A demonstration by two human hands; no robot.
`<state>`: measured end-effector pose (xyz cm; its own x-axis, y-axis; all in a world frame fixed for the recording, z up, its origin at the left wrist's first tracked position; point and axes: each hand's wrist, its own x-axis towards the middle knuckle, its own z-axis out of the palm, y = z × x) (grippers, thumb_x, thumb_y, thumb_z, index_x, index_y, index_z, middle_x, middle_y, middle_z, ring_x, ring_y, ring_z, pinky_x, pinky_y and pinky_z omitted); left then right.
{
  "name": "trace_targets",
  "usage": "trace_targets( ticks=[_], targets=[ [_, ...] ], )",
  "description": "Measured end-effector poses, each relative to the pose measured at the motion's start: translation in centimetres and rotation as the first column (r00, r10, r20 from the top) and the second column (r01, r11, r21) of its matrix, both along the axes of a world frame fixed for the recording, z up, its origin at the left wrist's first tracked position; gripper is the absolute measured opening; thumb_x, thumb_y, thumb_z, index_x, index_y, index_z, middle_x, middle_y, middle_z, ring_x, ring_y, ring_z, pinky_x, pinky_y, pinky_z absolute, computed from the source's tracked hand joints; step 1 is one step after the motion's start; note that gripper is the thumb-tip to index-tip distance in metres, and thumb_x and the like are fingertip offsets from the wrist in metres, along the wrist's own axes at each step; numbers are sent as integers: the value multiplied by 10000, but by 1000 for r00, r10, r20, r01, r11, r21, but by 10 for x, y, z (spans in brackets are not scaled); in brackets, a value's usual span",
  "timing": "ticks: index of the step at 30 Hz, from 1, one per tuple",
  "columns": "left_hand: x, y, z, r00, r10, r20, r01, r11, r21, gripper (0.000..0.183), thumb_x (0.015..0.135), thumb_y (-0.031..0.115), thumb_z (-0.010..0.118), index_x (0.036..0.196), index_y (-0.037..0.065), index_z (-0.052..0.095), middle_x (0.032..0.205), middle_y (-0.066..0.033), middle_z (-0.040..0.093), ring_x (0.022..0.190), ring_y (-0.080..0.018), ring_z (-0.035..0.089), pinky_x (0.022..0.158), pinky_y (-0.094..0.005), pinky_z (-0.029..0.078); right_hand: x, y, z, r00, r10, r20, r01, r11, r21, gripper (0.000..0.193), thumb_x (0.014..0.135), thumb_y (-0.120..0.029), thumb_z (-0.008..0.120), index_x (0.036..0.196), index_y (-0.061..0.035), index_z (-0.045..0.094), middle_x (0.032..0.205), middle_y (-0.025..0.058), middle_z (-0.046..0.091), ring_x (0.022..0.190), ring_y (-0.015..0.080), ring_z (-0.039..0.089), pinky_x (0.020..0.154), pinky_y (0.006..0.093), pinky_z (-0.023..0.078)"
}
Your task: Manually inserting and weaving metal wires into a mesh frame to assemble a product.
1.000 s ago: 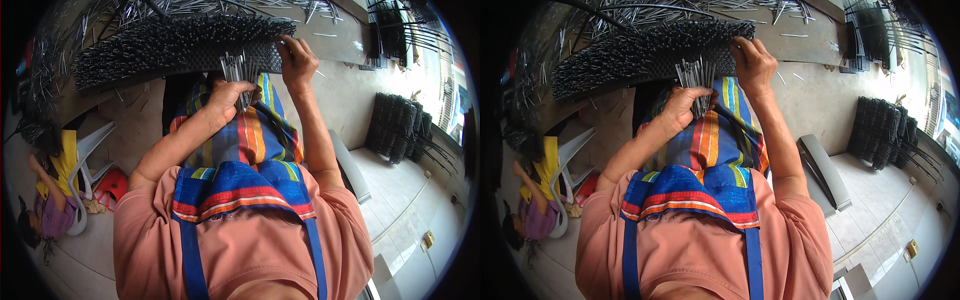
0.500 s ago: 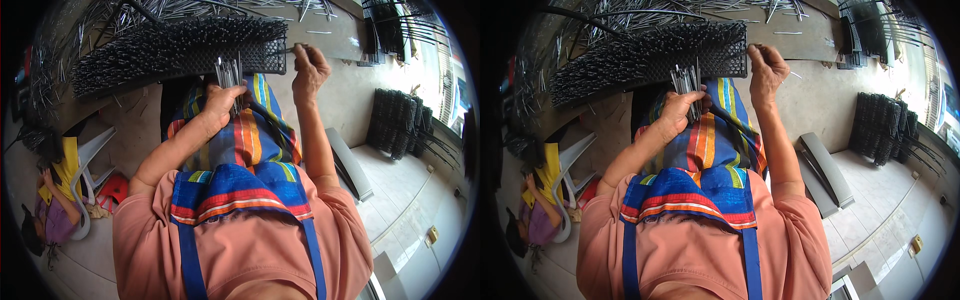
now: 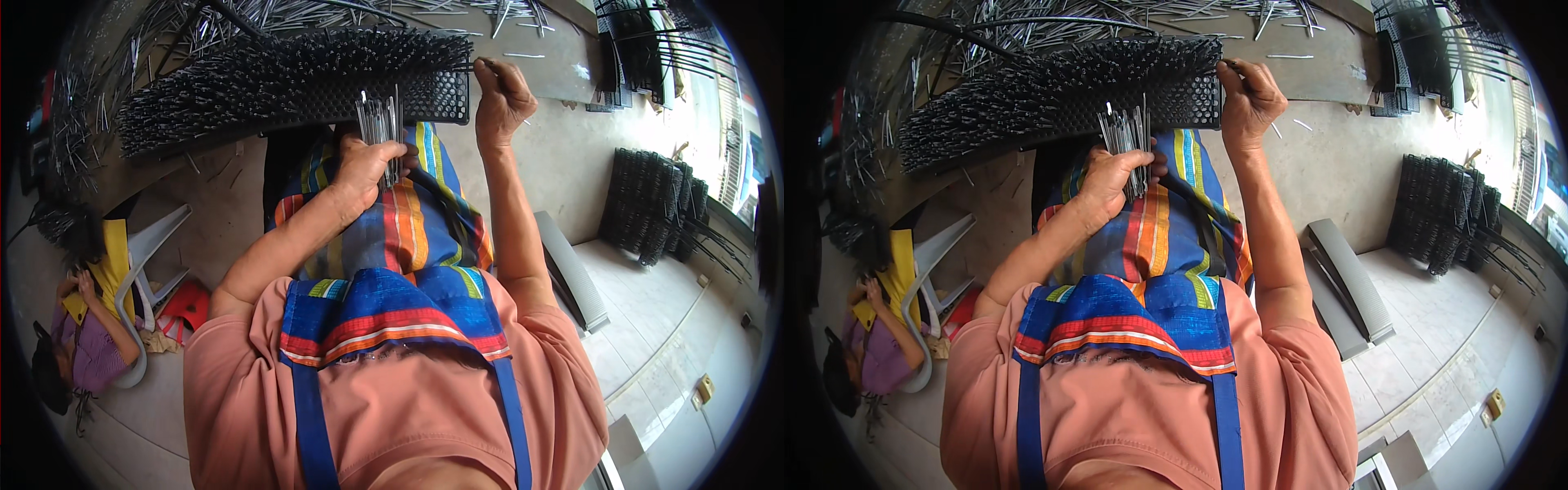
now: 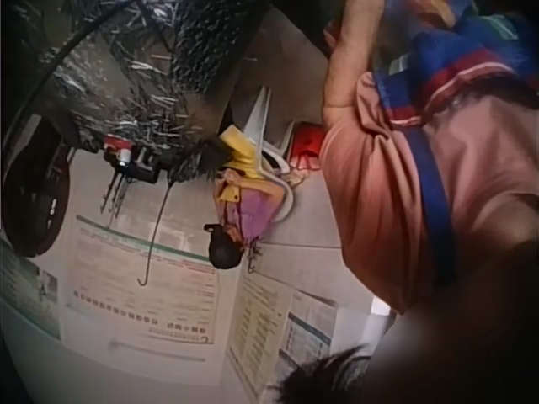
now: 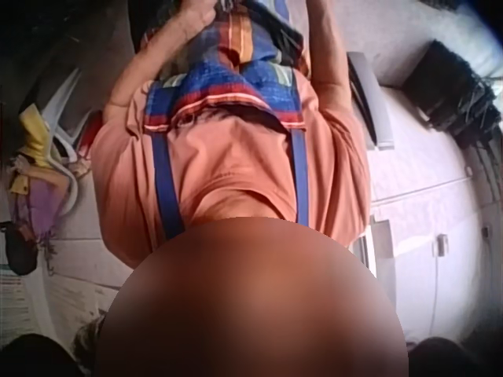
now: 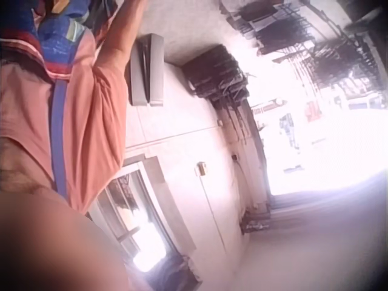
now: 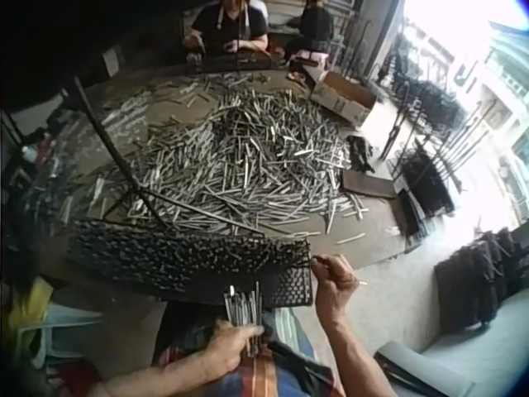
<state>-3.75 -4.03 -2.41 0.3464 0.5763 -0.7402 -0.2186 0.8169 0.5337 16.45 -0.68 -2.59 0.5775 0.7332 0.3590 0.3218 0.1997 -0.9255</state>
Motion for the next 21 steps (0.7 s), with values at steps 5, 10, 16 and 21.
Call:
trace_targets(
  ticks=[5, 10, 16, 21],
  targets=[
    [0, -1, -6, 999, 12, -41, -13, 1000, -10, 164, 794, -25, 634, 955, -17, 665, 841, -134, 707, 685, -229, 697, 577, -326, 571, -7, -2, -6, 910, 55, 410, 32, 979, -203, 84, 753, 21, 749, 826, 5, 712, 741, 38, 652, 619, 72, 574, 550, 220, 447],
    [-1, 2, -1, 999, 7, -33, -8, 1000, -25, 124, 797, -39, 626, 915, -39, 663, 841, -148, 707, 688, -236, 699, 578, -334, 576, -10, -2, -4, 925, 10, 381, 43, 991, -131, 97, 747, 6, 756, 833, -9, 714, 734, 50, 657, 601, 79, 575, 542, 226, 445],
    [-4, 0, -3, 1000, 18, 13, -17, 999, -45, 111, 805, -33, 626, 909, -47, 659, 838, -155, 706, 689, -244, 700, 587, -346, 578, 0, 7, -2, 887, 0, 461, 67, 989, -131, 89, 759, -3, 743, 845, -9, 717, 730, 69, 661, 633, 91, 610, 575, 227, 468],
    [-4, 1, -1, 996, 50, 75, -45, 997, -65, 148, 776, -60, 629, 919, -28, 640, 790, -138, 694, 621, -228, 687, 527, -316, 560, -1, 2, 11, 653, 58, 756, 184, 955, -232, 130, 821, -181, 716, 941, -137, 736, 757, 47, 656, 638, 232, 651, 568, 305, 486]
  ],
)
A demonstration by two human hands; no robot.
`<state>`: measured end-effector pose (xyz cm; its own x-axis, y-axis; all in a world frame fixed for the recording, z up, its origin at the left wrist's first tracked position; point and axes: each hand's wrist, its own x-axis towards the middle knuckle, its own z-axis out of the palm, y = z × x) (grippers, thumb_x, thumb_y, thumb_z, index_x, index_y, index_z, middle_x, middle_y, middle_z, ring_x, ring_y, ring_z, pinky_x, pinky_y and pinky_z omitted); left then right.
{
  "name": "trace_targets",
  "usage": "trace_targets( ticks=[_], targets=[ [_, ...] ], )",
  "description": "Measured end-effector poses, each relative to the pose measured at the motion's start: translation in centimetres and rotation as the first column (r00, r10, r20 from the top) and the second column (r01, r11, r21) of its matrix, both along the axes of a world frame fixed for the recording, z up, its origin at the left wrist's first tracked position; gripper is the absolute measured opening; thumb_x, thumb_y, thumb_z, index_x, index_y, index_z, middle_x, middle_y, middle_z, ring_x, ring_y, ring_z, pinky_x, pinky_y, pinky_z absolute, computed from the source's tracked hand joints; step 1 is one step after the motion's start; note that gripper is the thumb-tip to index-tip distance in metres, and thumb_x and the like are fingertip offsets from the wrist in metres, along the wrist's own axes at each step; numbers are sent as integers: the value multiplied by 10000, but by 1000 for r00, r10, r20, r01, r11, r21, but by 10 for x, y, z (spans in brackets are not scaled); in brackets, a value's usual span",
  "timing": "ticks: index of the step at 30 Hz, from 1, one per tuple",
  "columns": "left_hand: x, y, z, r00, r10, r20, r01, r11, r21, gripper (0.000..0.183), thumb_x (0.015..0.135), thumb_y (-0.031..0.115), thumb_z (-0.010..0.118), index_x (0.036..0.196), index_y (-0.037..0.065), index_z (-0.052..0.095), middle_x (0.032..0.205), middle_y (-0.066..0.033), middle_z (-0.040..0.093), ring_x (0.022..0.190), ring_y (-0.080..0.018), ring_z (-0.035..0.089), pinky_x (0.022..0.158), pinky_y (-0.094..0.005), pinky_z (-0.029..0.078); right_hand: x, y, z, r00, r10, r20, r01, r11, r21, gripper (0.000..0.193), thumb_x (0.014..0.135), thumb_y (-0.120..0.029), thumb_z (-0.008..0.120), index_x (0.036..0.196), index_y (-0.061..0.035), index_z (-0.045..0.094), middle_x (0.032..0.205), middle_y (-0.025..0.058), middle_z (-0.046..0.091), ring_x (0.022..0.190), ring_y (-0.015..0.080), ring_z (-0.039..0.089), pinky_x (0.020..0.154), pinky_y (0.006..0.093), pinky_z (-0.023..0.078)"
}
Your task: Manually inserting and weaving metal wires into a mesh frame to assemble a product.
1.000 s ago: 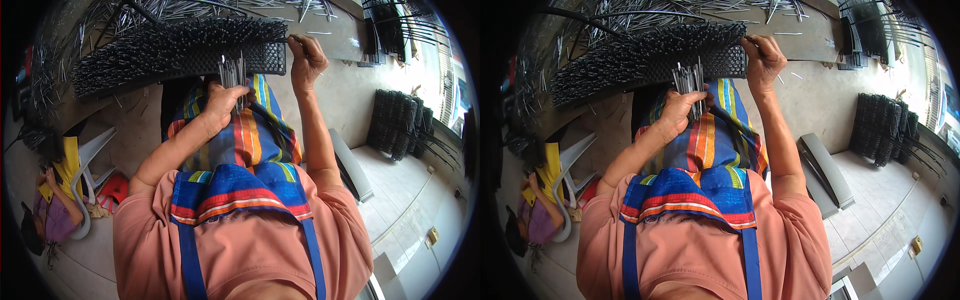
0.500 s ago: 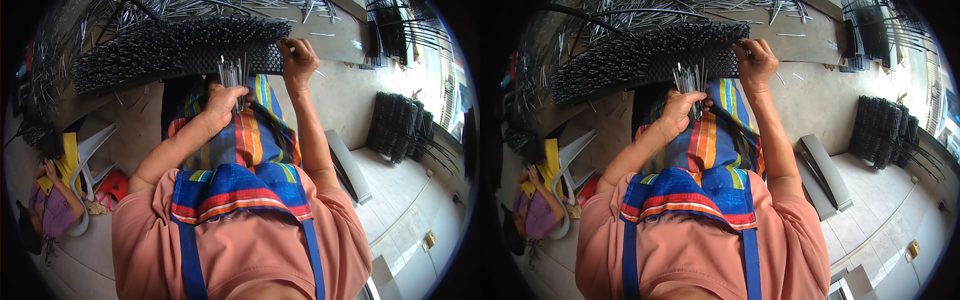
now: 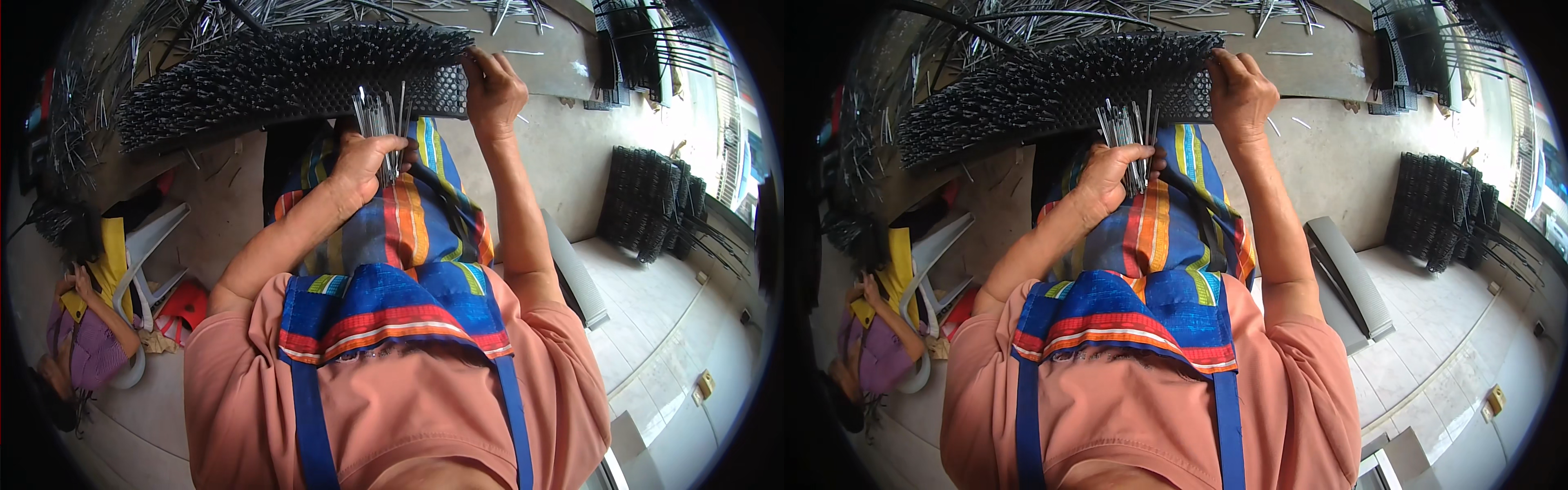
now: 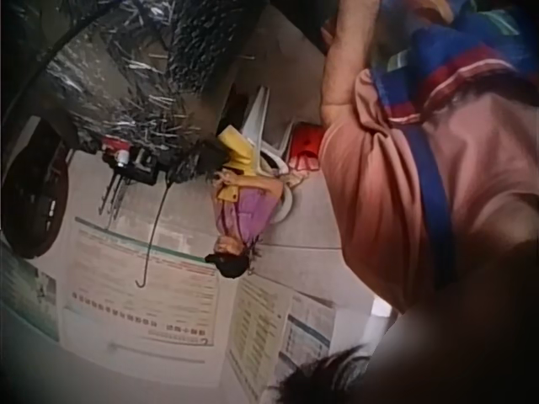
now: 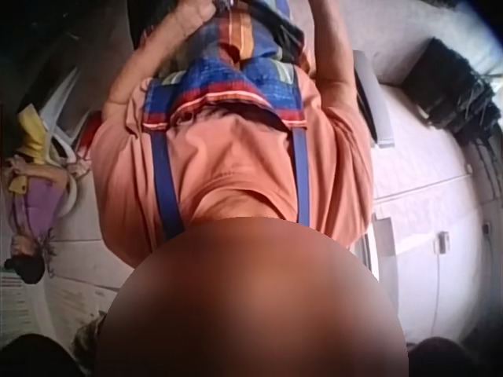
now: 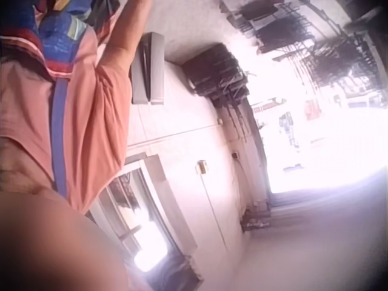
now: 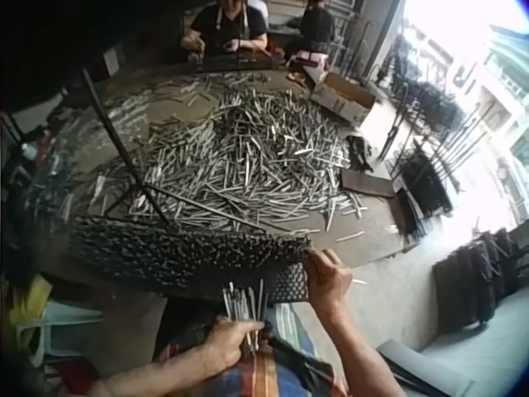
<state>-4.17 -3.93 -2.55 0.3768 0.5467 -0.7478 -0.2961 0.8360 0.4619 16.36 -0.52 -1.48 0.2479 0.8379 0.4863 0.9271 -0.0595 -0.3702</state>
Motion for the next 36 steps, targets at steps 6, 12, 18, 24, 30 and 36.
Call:
trace_targets(
  ticks=[6, 12, 18, 24, 30, 36],
  targets=[
    [-2, 1, -1, 998, -29, 63, 29, 1000, -11, 165, 786, -47, 631, 950, -32, 634, 817, -149, 696, 642, -232, 691, 551, -317, 567, 2, -2, -3, 994, -15, 107, 30, 989, -143, 266, 834, -216, 698, 1100, -220, 694, 796, 38, 645, 630, 283, 619, 556, 350, 473],
    [-7, 3, 1, 996, -49, 79, 50, 999, -11, 157, 817, -21, 628, 972, -38, 648, 888, -167, 705, 744, -250, 706, 647, -352, 589, -8, -25, 3, 989, 52, -140, -58, 998, -38, 299, 823, -199, 718, 1117, -153, 691, 776, 46, 632, 595, 203, 612, 544, 337, 465],
    [4, -2, 11, 996, -88, -2, 88, 992, 91, 182, 738, -79, 657, 913, -27, 658, 776, -118, 683, 607, -223, 686, 499, -303, 555, -44, -45, 4, 347, -157, -925, -397, 869, -296, 140, 779, -82, 755, 861, 18, 701, 709, 11, 636, 536, 45, 500, 453, 215, 354],
    [-1, -4, -2, 996, -80, -32, 82, 992, 91, 174, 751, -71, 651, 918, -23, 656, 780, -111, 684, 625, -220, 691, 522, -316, 572, -34, -35, 2, 209, -227, -951, -383, 876, -293, 103, 820, -44, 705, 730, -7, 669, 634, -3, 588, 496, 50, 452, 445, 211, 322],
    [-1, 0, 2, 995, 99, 12, -99, 995, -17, 184, 776, -96, 633, 946, -26, 634, 787, -125, 688, 660, -232, 697, 555, -329, 587, -40, -5, 19, 407, 211, -889, 19, 971, 239, 45, 800, 22, 708, 833, 52, 702, 780, 24, 631, 603, 66, 511, 551, 201, 403],
    [-4, 3, -3, 998, 34, 54, -35, 999, 27, 180, 800, -77, 623, 974, -40, 650, 863, -162, 701, 721, -260, 704, 648, -362, 600, -41, 8, 7, 633, 286, -719, -104, 952, 287, 81, 770, 68, 712, 835, 21, 723, 801, 18, 642, 706, 69, 566, 607, 196, 439]
  ],
)
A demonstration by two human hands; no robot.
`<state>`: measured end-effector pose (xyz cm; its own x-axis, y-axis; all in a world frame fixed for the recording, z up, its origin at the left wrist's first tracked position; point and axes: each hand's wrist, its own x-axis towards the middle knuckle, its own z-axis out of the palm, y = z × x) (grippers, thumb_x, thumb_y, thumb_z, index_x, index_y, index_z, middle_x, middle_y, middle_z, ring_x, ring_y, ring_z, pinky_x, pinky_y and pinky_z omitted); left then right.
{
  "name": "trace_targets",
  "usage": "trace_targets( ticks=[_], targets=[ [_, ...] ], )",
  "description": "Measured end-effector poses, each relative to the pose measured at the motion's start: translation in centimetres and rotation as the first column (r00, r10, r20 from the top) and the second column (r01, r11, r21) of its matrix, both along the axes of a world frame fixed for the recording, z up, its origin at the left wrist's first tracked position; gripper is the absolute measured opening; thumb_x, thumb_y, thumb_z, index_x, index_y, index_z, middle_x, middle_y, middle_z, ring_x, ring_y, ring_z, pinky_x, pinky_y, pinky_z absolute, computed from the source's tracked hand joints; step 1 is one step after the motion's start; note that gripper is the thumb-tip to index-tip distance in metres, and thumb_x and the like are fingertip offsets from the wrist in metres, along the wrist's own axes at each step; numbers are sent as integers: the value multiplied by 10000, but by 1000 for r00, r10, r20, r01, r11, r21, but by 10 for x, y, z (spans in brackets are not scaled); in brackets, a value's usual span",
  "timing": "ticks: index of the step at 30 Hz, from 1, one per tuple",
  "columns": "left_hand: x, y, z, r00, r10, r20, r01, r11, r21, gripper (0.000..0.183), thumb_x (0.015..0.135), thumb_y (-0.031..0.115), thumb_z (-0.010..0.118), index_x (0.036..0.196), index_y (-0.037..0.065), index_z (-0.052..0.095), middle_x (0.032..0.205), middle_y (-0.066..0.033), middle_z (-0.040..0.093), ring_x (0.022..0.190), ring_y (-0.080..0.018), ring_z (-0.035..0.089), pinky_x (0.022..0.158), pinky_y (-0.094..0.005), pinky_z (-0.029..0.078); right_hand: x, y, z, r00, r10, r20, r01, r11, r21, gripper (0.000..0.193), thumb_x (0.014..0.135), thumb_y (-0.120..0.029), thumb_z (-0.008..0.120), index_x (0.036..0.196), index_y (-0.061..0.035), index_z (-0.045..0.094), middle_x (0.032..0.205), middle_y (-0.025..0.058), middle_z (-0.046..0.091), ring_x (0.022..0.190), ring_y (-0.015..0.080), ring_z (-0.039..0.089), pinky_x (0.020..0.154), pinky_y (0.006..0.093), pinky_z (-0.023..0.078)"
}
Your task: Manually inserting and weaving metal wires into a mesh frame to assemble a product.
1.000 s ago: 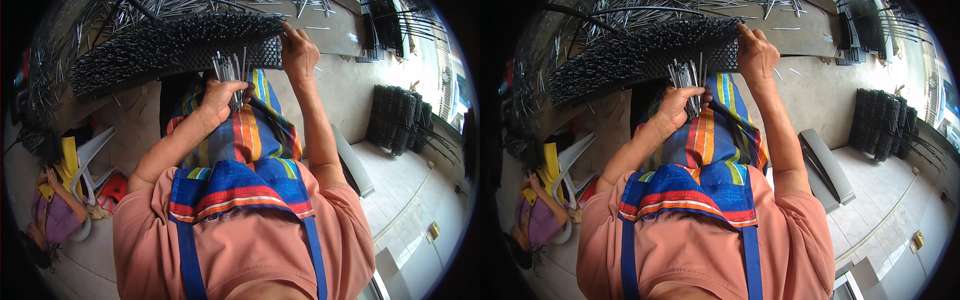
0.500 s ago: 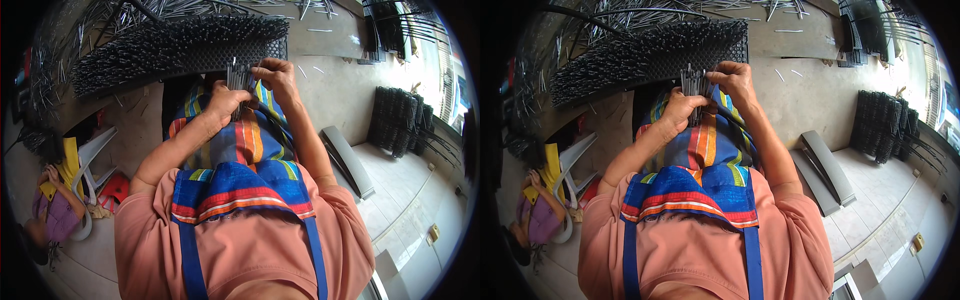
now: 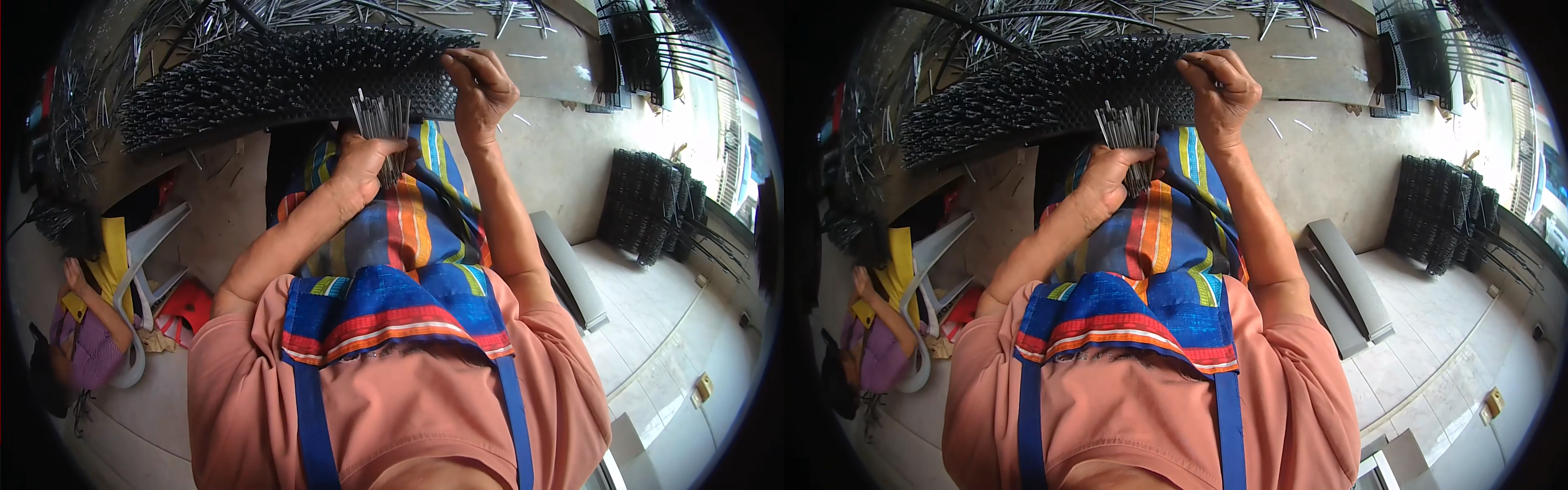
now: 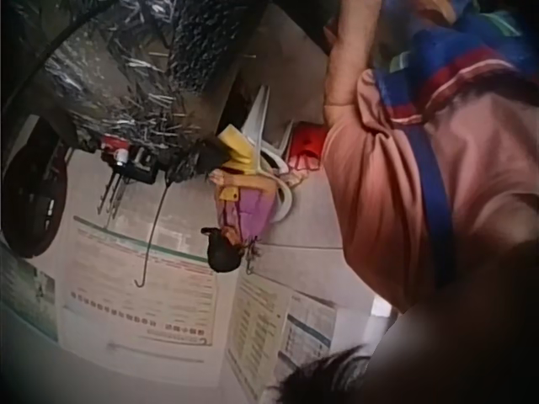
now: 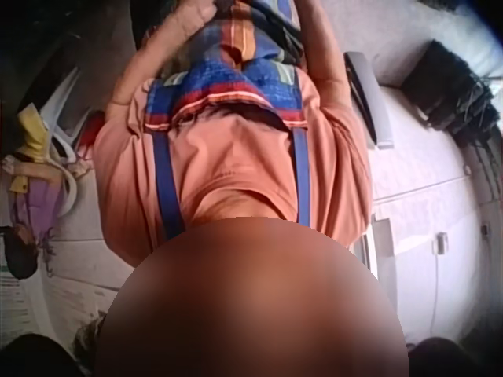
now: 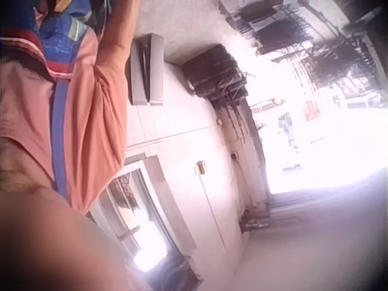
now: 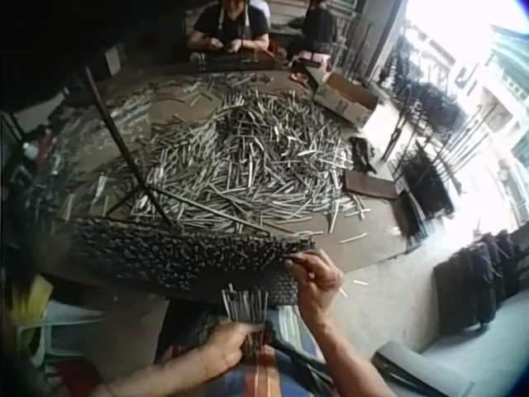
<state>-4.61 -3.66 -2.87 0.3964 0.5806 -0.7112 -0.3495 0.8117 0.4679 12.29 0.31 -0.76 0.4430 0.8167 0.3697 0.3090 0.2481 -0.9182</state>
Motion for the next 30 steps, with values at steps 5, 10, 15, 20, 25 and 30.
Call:
trace_targets(
  ticks=[5, 10, 15, 20, 25, 30],
  targets=[
    [5, 1, 9, 999, 18, 31, -16, 999, -45, 247, 778, -118, 605, 1012, -42, 618, 834, -159, 685, 673, -249, 698, 566, -326, 593, -1, 0, 2, 991, 18, 133, -20, 1000, 8, 88, 767, 69, 713, 837, 17, 725, 804, 24, 656, 714, 71, 575, 612, 197, 447],
    [2, 1, 0, 999, 33, 21, -32, 999, -38, 250, 774, -123, 609, 1009, -39, 618, 832, -154, 685, 672, -254, 698, 571, -339, 598, -2, 0, -16, 1000, -14, 7, 15, 998, -54, 98, 715, 52, 742, 801, 7, 725, 776, 67, 684, 702, 112, 628, 634, 230, 496],
    [2, 1, 6, 1000, 14, 27, -11, 993, -116, 242, 769, -125, 609, 993, -37, 619, 818, -147, 684, 664, -249, 695, 558, -337, 594, -4, 1, -15, 1000, 0, -11, -1, 993, -119, 103, 712, 47, 747, 805, 7, 727, 782, 66, 685, 697, 121, 630, 634, 231, 497],
    [1, 0, 3, 999, 34, 4, -34, 995, -90, 188, 771, -124, 612, 946, -54, 622, 798, -154, 683, 652, -251, 691, 512, -320, 564, -9, -2, -16, 984, 27, 178, -7, 993, -115, 90, 771, 65, 704, 853, 36, 724, 814, 55, 663, 696, 110, 624, 618, 216, 508],
    [-2, 0, -1, 999, 2, 47, 2, 995, -97, 152, 792, -83, 632, 941, -53, 648, 817, -151, 692, 684, -250, 696, 582, -330, 576, -10, -2, -19, 994, 32, 108, -24, 997, -79, 124, 763, 32, 727, 882, -3, 736, 822, 48, 674, 724, 114, 647, 631, 227, 514],
    [-3, 0, -9, 998, -12, 67, 19, 994, -104, 147, 813, -35, 652, 959, -48, 667, 850, -150, 705, 717, -242, 700, 653, -343, 590, -4, 7, -11, 853, -9, 522, 61, 995, -81, 184, 751, -7, 744, 931, -47, 738, 781, 61, 651, 653, 145, 635, 599, 271, 488]
  ],
)
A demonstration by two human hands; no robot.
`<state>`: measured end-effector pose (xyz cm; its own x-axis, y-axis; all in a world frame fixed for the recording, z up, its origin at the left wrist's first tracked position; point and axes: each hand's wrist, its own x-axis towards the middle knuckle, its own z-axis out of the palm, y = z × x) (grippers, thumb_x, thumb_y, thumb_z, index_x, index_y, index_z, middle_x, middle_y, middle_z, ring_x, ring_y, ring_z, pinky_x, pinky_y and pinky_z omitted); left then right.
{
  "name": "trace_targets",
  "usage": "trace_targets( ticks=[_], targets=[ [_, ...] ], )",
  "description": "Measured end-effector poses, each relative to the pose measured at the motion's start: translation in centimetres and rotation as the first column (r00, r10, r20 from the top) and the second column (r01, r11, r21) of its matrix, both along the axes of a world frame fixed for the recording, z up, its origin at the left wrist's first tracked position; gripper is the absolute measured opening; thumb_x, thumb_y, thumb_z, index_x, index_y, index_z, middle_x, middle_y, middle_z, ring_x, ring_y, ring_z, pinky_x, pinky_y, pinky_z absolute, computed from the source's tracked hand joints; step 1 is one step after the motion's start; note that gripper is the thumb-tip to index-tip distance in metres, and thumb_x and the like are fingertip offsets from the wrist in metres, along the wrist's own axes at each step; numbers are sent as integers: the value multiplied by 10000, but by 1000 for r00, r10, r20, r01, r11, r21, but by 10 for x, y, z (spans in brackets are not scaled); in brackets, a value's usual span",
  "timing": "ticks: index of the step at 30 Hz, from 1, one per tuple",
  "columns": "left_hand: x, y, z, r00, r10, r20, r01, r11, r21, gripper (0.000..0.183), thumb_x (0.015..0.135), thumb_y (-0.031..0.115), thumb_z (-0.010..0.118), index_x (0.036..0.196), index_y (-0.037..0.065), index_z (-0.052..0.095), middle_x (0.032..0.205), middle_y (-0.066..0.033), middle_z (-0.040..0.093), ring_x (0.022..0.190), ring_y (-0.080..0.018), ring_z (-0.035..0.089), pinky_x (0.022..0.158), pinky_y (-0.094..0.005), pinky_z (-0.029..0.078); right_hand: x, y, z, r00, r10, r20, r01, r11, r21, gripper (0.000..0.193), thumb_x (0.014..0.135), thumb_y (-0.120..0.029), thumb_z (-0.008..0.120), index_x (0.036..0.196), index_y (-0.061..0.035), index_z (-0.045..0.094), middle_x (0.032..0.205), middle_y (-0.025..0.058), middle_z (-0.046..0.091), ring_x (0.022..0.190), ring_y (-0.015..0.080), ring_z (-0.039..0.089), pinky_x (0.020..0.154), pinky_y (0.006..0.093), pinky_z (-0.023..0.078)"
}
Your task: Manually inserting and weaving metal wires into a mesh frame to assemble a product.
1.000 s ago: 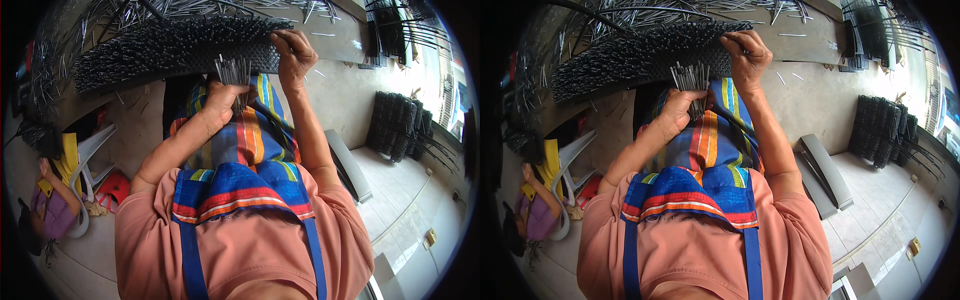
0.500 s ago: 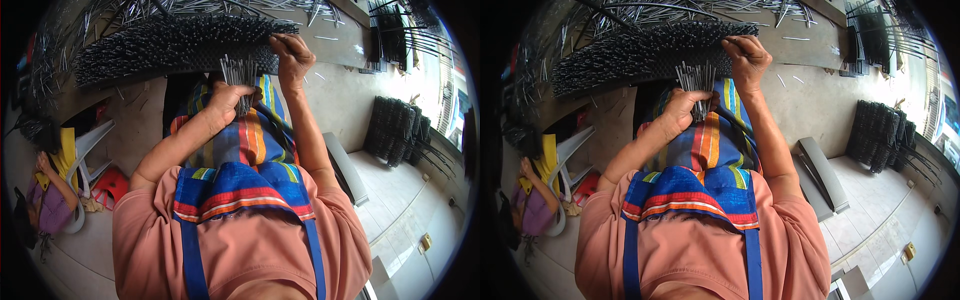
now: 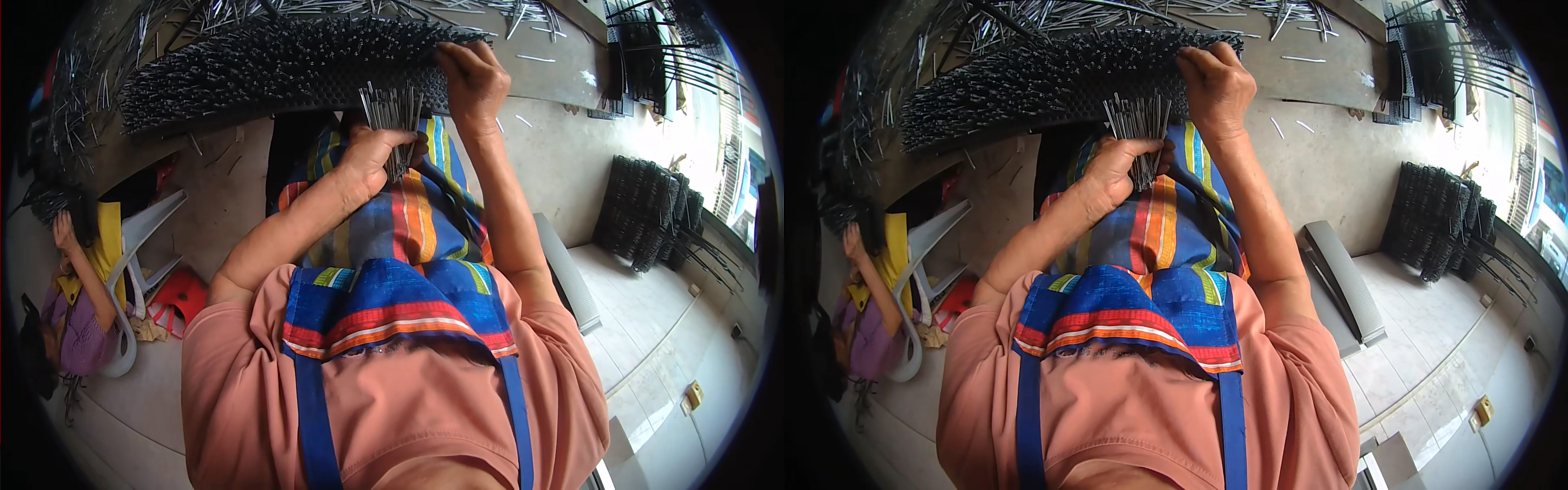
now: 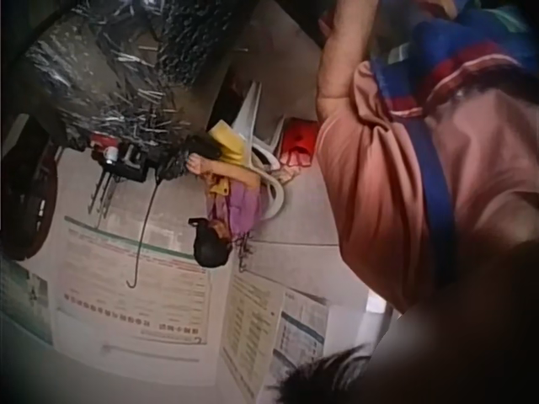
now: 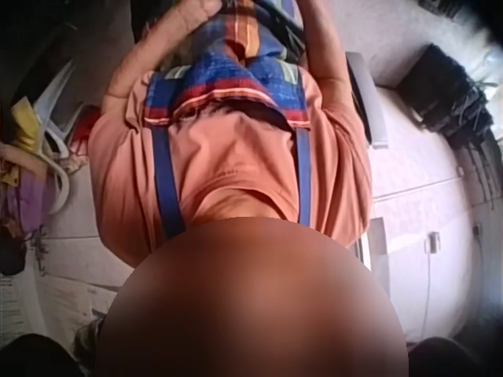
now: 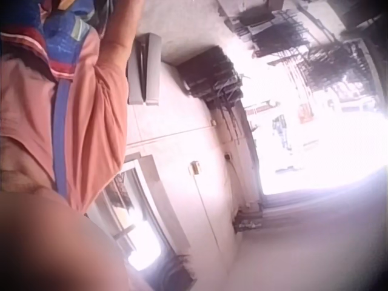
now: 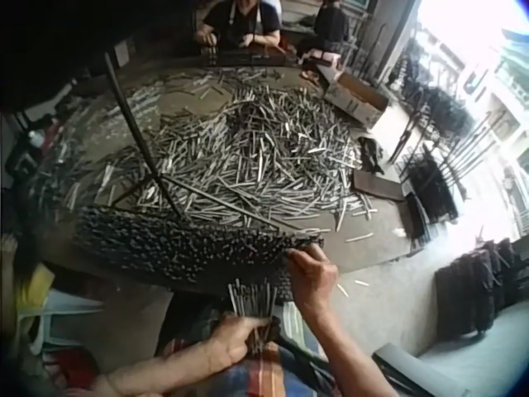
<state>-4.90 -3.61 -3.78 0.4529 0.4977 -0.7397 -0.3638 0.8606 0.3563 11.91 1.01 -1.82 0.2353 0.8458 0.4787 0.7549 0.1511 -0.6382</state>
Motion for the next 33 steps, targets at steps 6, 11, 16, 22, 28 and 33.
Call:
trace_targets(
  ticks=[6, 11, 16, 22, 28, 33],
  targets=[
    [2, 3, 14, 998, 0, 67, -4, 998, 63, 174, 814, -47, 642, 986, -33, 661, 864, -149, 703, 719, -246, 701, 654, -346, 594, 1, -26, 5, 994, -4, 113, 8, 999, -35, 148, 776, -97, 748, 913, -41, 739, 719, 57, 646, 633, 140, 620, 594, 300, 483],
    [10, -2, 17, 1000, 2, 7, -2, 996, 88, 227, 804, -87, 622, 1023, -25, 621, 911, -127, 677, 675, -226, 692, 566, -311, 597, 1, -38, 23, 798, -147, -584, -300, 743, -598, 114, 786, -71, 713, 754, 31, 672, 583, 14, 575, 562, 92, 537, 514, 256, 420],
    [7, 2, 16, 998, 38, -56, -33, 995, 97, 187, 814, -65, 634, 997, -26, 633, 875, -137, 693, 698, -236, 703, 598, -341, 599, 9, -41, 16, 480, -216, -850, -185, 923, -338, 85, 813, -62, 706, 773, 2, 667, 622, 1, 568, 520, 62, 470, 479, 207, 341],
    [7, -2, 8, 991, 49, -125, -40, 996, 78, 141, 826, -43, 643, 965, -19, 650, 841, -143, 704, 710, -244, 708, 627, -353, 602, 26, -19, 8, 734, -19, -679, 117, 988, 99, 73, 789, 50, 710, 852, 13, 699, 715, 6, 612, 558, 56, 498, 495, 196, 369],
    [7, -2, 6, 997, 29, -78, -25, 998, 56, 151, 817, -60, 635, 962, -20, 645, 840, -147, 701, 716, -244, 705, 631, -355, 598, 27, -13, 3, 840, 64, -540, 30, 986, 163, 82, 782, 85, 698, 841, 28, 699, 781, 24, 635, 616, 62, 538, 539, 187, 413],
    [9, -1, 9, 997, 21, -69, -14, 996, 93, 140, 817, -60, 622, 951, -27, 644, 843, -157, 701, 714, -246, 703, 625, -360, 594, 27, -14, -6, 871, 50, -489, 4, 994, 109, 88, 770, 83, 706, 836, 25, 703, 786, 29, 651, 647, 69, 566, 572, 203, 451]
  ],
)
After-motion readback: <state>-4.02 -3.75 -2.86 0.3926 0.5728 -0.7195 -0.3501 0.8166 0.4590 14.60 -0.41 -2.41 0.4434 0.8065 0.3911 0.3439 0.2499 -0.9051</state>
